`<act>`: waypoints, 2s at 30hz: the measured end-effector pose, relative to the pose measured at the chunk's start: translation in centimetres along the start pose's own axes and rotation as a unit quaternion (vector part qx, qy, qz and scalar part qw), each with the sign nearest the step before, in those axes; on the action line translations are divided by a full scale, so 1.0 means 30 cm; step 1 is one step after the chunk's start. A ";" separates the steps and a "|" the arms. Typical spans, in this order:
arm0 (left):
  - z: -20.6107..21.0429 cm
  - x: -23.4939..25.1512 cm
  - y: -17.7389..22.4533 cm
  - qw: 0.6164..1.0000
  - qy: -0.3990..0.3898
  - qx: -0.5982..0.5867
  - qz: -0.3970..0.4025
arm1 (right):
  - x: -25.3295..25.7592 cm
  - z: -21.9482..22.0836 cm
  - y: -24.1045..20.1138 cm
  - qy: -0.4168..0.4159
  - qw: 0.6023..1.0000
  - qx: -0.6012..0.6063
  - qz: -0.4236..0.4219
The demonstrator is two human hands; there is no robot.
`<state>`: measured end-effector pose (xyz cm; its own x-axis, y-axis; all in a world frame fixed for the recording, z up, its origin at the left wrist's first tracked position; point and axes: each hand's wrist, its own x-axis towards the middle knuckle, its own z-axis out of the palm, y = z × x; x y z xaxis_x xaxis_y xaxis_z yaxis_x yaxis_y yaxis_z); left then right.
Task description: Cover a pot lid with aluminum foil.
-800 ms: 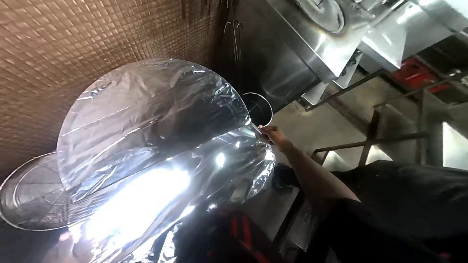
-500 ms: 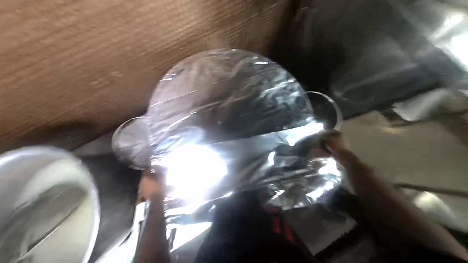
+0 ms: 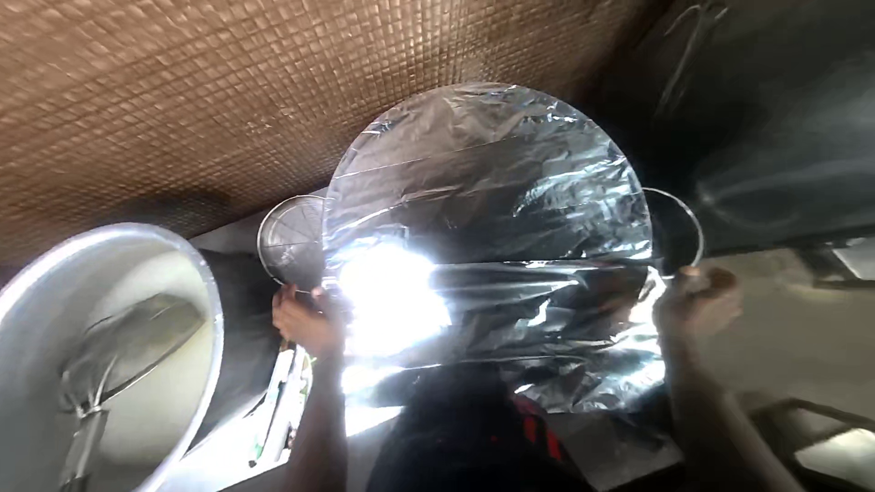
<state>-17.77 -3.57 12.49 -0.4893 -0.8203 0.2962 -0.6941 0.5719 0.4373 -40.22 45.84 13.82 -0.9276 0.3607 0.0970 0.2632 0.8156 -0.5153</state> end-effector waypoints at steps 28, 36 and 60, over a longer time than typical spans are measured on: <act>0.201 0.169 0.008 0.800 -0.240 -0.326 -0.444 | 0.140 0.157 -0.053 -0.180 0.903 0.260 0.292; -0.148 -0.153 0.048 0.941 -0.075 -0.266 -0.197 | -0.317 -0.133 -0.034 -0.106 0.967 0.162 0.163; -0.053 -0.628 0.198 0.624 -0.085 -0.492 -0.602 | -0.698 0.093 0.108 -0.311 0.632 0.466 0.535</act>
<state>-11.83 15.27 10.85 -0.0339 -0.5902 -0.8066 0.0055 -0.8071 0.5903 -20.69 39.66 7.74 -0.3513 -0.0041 -0.9362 0.8264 -0.4713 -0.3081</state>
